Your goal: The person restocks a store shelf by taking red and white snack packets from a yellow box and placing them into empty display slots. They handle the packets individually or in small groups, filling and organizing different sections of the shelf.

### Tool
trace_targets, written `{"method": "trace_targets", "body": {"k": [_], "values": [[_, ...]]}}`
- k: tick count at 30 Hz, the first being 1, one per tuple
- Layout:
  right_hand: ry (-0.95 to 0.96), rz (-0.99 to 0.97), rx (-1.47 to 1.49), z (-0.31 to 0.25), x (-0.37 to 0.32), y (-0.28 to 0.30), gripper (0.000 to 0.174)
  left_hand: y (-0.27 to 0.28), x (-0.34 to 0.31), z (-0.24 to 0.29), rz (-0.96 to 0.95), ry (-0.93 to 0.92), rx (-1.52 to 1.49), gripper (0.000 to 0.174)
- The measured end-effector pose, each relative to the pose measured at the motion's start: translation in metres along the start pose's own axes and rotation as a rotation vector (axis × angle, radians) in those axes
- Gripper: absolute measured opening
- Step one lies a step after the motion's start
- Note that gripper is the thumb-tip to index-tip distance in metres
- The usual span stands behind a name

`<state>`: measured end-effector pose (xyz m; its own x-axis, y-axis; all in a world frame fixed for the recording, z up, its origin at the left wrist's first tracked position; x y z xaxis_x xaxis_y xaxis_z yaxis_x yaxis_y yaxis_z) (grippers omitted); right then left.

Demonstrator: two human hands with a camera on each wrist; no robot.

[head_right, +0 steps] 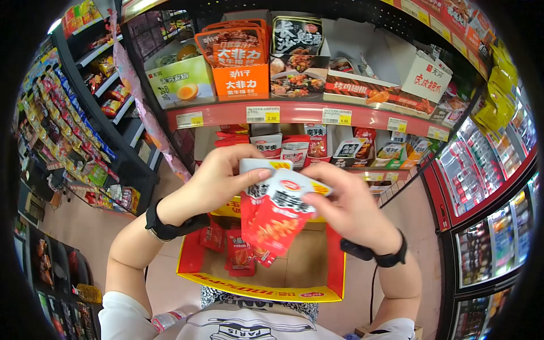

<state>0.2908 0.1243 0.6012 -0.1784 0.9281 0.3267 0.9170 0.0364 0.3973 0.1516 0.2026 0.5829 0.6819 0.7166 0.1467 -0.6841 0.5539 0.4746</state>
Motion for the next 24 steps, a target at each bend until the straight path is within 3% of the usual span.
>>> {"method": "trace_targets", "body": {"k": [2, 5, 9, 11, 13, 17, 20, 22, 24], "values": [[0.003, 0.02, -0.035, 0.002, 0.002, -0.009, 0.018, -0.019, 0.001, 0.01, -0.107, -0.039, 0.008, 0.018], [-0.052, 0.029, -0.045, 0.008, 0.003, -0.012, 0.016, -0.027, 0.004, 0.011, -0.094, -0.107, -0.072, 0.025], [-0.043, -0.008, -0.12, 0.007, 0.002, -0.011, 0.015, -0.042, 0.002, -0.005, -0.18, -0.061, -0.259, 0.032], [-0.032, -0.04, -0.164, 0.01, -0.001, -0.011, 0.015, -0.047, 0.0, -0.016, -0.233, 0.046, -0.286, 0.036], [-0.056, -0.109, -0.213, 0.018, -0.005, -0.017, 0.014, -0.056, -0.003, -0.026, -0.235, 0.131, -0.528, 0.036], [-0.119, -0.053, -0.213, 0.031, -0.014, -0.018, 0.013, -0.058, -0.006, -0.021, -0.24, 0.074, -0.28, 0.042], [-0.094, -0.066, -0.239, 0.035, -0.018, -0.018, 0.016, -0.065, -0.01, -0.019, -0.261, 0.0, -0.259, 0.04], [-0.071, -0.072, -0.26, 0.032, -0.021, -0.018, 0.018, -0.068, -0.012, -0.012, -0.269, -0.062, -0.009, 0.026], [-0.214, -0.09, -0.409, 0.029, -0.026, -0.016, 0.027, -0.071, -0.014, -0.001, -0.263, -0.112, 0.153, 0.018]]}}
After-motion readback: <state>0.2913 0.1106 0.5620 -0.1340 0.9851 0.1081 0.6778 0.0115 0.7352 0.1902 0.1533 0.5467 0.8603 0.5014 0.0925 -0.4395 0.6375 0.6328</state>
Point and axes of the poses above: each hand's wrist, its own x-axis towards the middle knuckle, its own y-axis out of the back of the hand, z = x × y, the point moved 9 cm from there along x, towards the middle knuckle
